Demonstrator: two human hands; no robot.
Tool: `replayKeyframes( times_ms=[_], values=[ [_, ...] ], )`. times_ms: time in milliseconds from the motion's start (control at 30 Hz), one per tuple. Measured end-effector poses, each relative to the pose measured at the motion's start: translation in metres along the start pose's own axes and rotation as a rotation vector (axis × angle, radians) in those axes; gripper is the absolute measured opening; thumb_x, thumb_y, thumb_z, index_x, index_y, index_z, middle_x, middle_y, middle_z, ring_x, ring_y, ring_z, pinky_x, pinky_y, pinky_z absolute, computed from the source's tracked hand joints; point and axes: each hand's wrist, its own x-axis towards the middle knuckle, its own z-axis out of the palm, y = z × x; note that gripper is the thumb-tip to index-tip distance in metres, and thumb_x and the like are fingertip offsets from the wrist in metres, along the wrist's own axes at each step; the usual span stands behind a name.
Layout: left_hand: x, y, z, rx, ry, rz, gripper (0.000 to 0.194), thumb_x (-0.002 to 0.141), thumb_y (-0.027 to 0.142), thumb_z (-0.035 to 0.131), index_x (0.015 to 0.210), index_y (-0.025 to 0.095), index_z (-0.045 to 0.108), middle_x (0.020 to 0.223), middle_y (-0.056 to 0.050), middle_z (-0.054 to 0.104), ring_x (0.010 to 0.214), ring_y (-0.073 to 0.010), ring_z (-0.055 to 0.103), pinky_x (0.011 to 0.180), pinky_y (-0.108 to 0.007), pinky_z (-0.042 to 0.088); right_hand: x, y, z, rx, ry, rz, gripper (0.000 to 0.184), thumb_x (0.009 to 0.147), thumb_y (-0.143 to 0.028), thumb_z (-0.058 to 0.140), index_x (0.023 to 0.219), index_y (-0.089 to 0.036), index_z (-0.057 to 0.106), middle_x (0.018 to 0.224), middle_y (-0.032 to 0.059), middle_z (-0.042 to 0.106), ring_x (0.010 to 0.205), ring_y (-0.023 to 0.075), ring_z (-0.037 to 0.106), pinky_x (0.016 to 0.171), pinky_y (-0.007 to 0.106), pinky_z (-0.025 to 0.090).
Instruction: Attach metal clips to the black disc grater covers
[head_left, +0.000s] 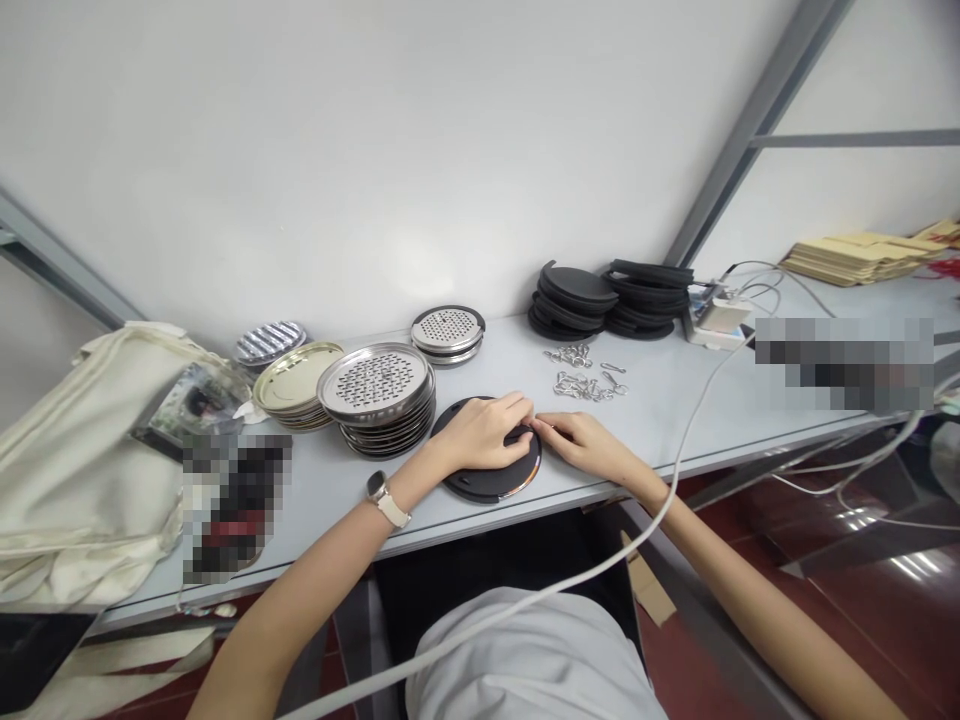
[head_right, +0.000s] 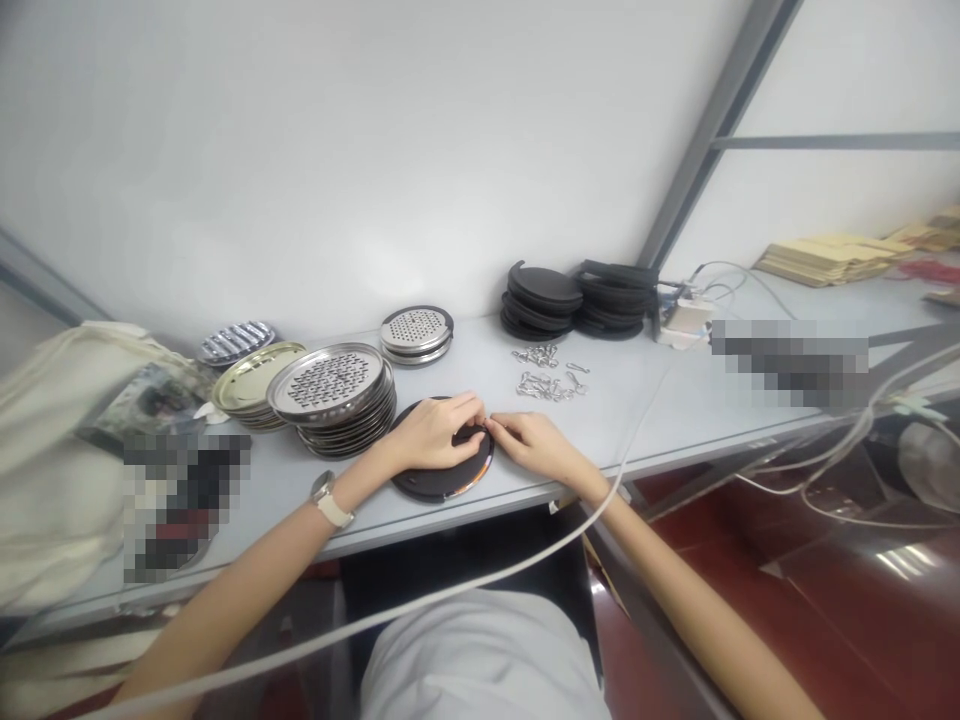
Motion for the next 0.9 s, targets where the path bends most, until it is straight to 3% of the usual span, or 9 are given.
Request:
replayKeyframes(
  times_ms=[433, 667, 900],
  values=[
    [0.0002, 0.0010, 0.0010, 0.015, -0.004, -0.035, 0.016, 0.089, 0.031, 0.045, 0.098, 0.019, 0.050, 0.097, -0.003, 0.060, 0.076, -0.0166, 0.061, 0.061, -0.028, 0.043, -0.0006, 0.0027, 0.0017, 0.013, 0.018, 0.032, 0.041, 0.098, -0.038, 0.034, 0.067, -0.017, 0.052, 0.059, -0.0008, 0.053, 0.055, 0.0122, 0.046, 0.056, 0.024, 0.032],
    [0.0012, 0.0007, 0.0020, 0.041, 0.002, -0.036, 0.017, 0.090, 0.031, 0.045, 0.099, 0.018, 0.050, 0.099, -0.005, 0.058, 0.076, -0.0166, 0.060, 0.060, -0.028, 0.044, 0.0022, -0.0055, 0.0029, -0.097, 0.042, 0.041, 0.041, 0.099, -0.036, 0.031, 0.077, -0.018, 0.061, 0.070, 0.0049, 0.066, 0.061, 0.0165, 0.057, 0.062, 0.026, 0.036],
    [0.0021, 0.0009, 0.0020, 0.062, -0.021, -0.051, 0.018, 0.091, 0.033, 0.044, 0.098, 0.018, 0.052, 0.099, -0.005, 0.057, 0.075, -0.0165, 0.060, 0.060, -0.028, 0.044, 0.0020, -0.0050, 0.0033, -0.095, 0.044, 0.030, 0.045, 0.099, -0.039, 0.029, 0.075, -0.019, 0.062, 0.069, 0.0058, 0.067, 0.060, 0.0174, 0.058, 0.061, 0.026, 0.037]
  ],
)
